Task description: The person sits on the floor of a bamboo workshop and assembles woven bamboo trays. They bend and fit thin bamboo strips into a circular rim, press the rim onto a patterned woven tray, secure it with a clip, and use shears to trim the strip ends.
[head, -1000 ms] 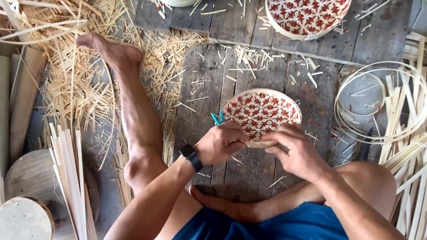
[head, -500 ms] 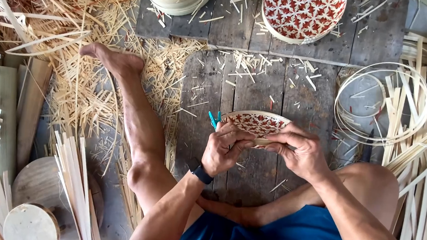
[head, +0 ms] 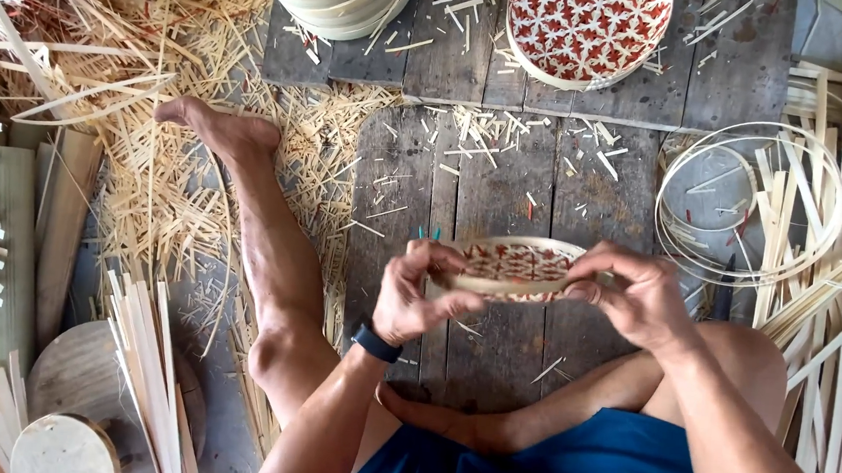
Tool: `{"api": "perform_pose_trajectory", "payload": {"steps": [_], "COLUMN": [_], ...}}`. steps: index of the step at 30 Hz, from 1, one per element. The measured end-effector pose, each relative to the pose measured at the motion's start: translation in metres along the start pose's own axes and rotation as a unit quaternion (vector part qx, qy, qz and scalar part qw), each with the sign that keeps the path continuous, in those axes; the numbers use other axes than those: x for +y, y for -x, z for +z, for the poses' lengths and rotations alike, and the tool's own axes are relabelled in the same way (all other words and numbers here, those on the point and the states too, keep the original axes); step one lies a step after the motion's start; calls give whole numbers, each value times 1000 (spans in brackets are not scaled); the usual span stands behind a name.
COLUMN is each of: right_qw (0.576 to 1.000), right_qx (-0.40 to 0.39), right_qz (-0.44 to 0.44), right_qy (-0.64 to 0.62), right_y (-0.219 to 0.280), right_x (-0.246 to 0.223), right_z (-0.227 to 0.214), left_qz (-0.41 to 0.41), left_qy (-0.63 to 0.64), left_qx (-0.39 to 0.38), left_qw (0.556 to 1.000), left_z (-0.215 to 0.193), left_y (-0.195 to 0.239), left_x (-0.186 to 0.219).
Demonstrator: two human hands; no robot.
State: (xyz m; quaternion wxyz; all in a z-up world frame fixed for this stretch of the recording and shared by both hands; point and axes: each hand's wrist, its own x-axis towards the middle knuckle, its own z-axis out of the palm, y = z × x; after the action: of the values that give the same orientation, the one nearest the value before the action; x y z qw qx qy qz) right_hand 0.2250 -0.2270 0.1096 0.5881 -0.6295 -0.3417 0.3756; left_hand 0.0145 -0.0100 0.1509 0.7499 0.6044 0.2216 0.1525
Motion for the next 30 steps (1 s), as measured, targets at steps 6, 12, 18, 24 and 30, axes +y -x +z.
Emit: {"api": "perform_pose_trajectory", "payload": {"steps": [6, 12, 18, 24, 30], "right_qw": [991, 984, 960, 934, 872], "right_qx": [17, 30, -93, -135, -106], "right_qz": [-91, -102, -69, 12, -131], "right_qy": [93, 144, 254, 330, 459], "right_y": [-2, 3, 7, 8, -5], "right_x": [-35, -31, 13, 35, 36], "right_z": [21, 21, 23, 15, 16], "left_qz": [102, 206, 236, 95, 3], "left_qy": [-229, -273, -397, -646, -568], "left_qx": [-47, -47, -139, -220, -201], "left_qw": [967, 939, 876, 725, 798], "left_z": [29, 32, 8, -6, 41], "left_y": [-3, -1, -1, 26, 33], "left_x": [14, 12, -19, -90, -121]}}
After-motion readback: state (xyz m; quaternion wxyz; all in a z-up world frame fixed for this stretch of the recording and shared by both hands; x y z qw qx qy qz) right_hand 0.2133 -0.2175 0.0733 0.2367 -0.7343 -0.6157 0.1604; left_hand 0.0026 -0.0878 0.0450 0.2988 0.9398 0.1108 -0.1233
